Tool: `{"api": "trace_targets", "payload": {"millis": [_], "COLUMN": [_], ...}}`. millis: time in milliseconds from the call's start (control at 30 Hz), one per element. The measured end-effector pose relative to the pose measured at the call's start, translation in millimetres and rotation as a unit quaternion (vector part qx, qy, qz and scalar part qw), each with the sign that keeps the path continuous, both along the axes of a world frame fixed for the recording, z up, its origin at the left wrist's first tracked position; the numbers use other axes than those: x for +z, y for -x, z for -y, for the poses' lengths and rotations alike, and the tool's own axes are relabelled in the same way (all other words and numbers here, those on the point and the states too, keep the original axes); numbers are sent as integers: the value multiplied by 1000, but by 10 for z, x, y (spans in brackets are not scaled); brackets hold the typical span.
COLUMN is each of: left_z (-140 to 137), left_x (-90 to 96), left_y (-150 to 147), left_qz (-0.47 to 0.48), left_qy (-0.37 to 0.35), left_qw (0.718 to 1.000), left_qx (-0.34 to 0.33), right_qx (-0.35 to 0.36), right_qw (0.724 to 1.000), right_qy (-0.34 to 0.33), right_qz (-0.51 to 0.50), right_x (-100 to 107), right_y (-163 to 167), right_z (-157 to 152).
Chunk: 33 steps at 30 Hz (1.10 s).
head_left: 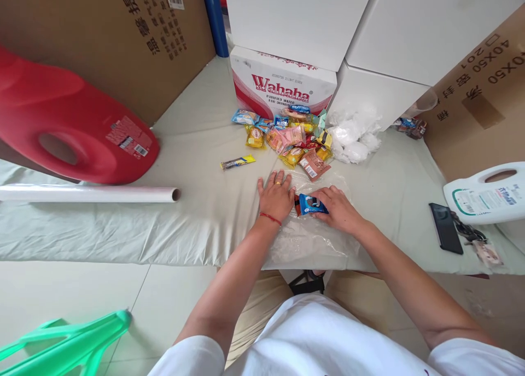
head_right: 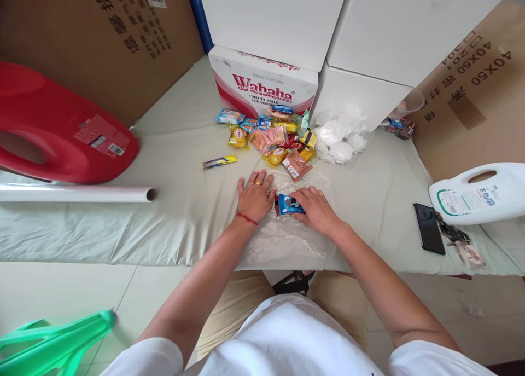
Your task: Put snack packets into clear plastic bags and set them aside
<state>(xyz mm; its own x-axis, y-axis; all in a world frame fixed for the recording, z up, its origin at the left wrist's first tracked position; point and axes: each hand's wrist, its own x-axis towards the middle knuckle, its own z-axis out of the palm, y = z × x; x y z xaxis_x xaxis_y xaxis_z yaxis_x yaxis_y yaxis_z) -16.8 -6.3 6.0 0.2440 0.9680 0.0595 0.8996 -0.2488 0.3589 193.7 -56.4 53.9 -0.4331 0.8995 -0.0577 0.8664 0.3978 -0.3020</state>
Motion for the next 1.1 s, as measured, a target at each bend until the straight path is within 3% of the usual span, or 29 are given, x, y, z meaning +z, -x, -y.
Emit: {"api": "trace_targets", "payload": {"millis": [167,233,333,433,500,567,633,733,933,1100], "left_z": [-2,-1,-2,-8,-12,-14,-11,-3,-6,-11], "left_x": [-24,-35,-39,-34,-34,-35,-35,-30,-36,-70], "left_y": [-12,-21,-35,-39,-37,-33,-29,-27,-28,-24], "left_qz": [1,-1,-5,-7,-6,-1,6,13,16,15], "left_qy": [-9,-7,5,13,12,9,5,0,-1,-10], "left_qw": [1000,1000,1000,1000,1000,1000,1000,1000,1000,1000], "left_qx": [-1,-2,-3,-3,-1,-1,-2,-3,-1,-11], "right_qx": [-27,-85,-139,-84,-30,11,8,-33,-19,16], "right_qw": [991,974,929,901,915,953,988,997,999,1000], "right_qy": [-11,34,154,272,292,224,96,-34,8,10], "right_qz": [-133,-209,-307,-326,-277,-201,-123,-53,45,25], "right_x": [22,58,155,235,241,214,178,154,166,137], "right_y": [-131,-207,-281,-248,-167,-69,18,102,179,185], "right_z": [-4,-28,-85,-171,-241,-306,-341,-302,-114,-106]}}
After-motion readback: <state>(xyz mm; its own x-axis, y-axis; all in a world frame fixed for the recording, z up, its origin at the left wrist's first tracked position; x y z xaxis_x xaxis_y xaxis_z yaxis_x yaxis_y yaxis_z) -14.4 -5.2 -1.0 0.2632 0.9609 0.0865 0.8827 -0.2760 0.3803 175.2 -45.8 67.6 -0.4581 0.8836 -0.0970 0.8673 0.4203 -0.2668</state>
